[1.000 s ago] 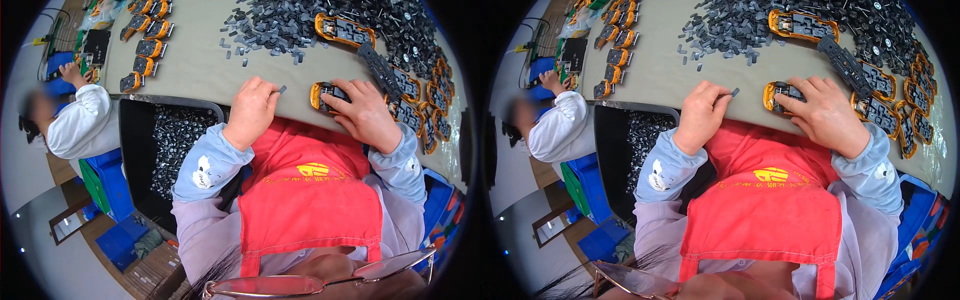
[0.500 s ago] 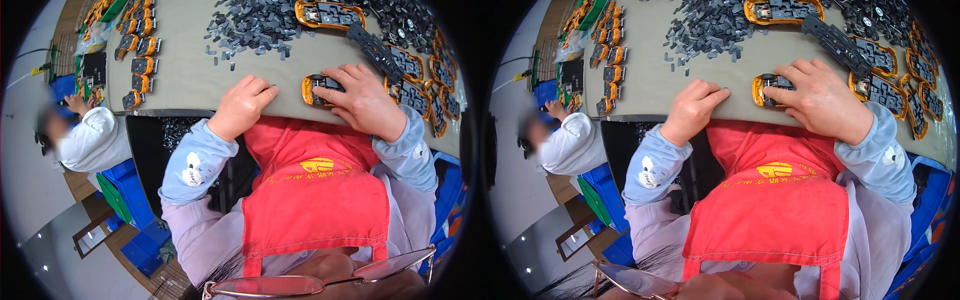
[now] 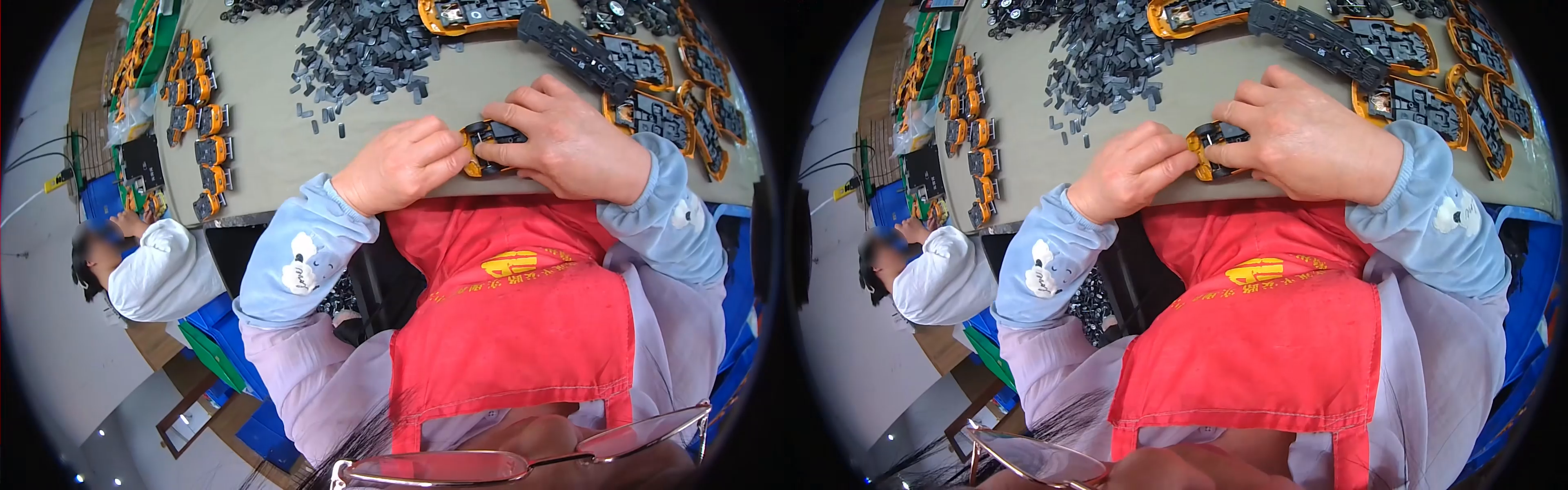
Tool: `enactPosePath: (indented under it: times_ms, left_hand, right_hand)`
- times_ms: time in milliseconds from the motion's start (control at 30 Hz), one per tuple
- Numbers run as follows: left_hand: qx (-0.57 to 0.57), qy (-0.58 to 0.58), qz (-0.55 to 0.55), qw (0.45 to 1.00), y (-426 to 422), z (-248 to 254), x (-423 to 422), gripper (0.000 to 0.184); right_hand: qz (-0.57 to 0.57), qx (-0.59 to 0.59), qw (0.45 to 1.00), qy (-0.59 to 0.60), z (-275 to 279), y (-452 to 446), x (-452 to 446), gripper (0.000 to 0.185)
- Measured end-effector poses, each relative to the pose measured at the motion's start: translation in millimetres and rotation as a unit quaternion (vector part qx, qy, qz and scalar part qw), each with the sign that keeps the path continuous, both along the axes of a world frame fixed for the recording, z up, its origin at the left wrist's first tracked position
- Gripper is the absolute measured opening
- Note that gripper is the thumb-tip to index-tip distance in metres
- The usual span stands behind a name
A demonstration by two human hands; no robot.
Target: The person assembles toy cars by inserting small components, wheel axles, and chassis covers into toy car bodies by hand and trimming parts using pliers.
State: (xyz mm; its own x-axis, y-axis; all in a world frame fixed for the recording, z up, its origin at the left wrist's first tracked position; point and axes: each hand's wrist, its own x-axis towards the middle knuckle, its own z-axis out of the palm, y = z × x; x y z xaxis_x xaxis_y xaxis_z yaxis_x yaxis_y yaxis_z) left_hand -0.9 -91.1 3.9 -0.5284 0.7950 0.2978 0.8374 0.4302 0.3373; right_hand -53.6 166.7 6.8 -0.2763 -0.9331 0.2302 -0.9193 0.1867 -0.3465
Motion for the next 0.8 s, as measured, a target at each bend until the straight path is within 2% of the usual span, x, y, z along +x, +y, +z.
enactPosePath:
  times_ms: [233, 467, 533, 667, 767, 800]
  left_hand:
    - [-0.075, -0.044, -0.098, 0.991, 2, 5, -20, 0.028]
    - [-0.118, -0.098, -0.133, 0.979, 0, 12, -27, 0.026]
    - [-0.104, -0.067, -0.137, 0.983, 0, 9, -23, 0.026]
    - [-0.114, -0.060, -0.123, 0.984, -4, 11, -16, 0.028]
    - [-0.016, -0.032, -0.008, 0.999, -16, -5, 4, 0.030]
    - [-0.017, -0.025, -0.003, 1.000, -17, -3, 4, 0.030]
  right_hand:
    - [0.009, 0.005, 1.000, 0.026, -5, 2, -2, 0.031]
    - [0.006, 0.012, 1.000, 0.017, -4, 1, -3, 0.032]
    - [0.006, 0.015, 1.000, 0.013, -4, 1, -3, 0.033]
    - [0.007, 0.021, 1.000, -0.007, 0, -6, 0, 0.039]
    - [0.005, 0.027, 1.000, -0.006, 4, -6, 2, 0.048]
    - [0.004, 0.020, 1.000, 0.000, 5, -6, 2, 0.053]
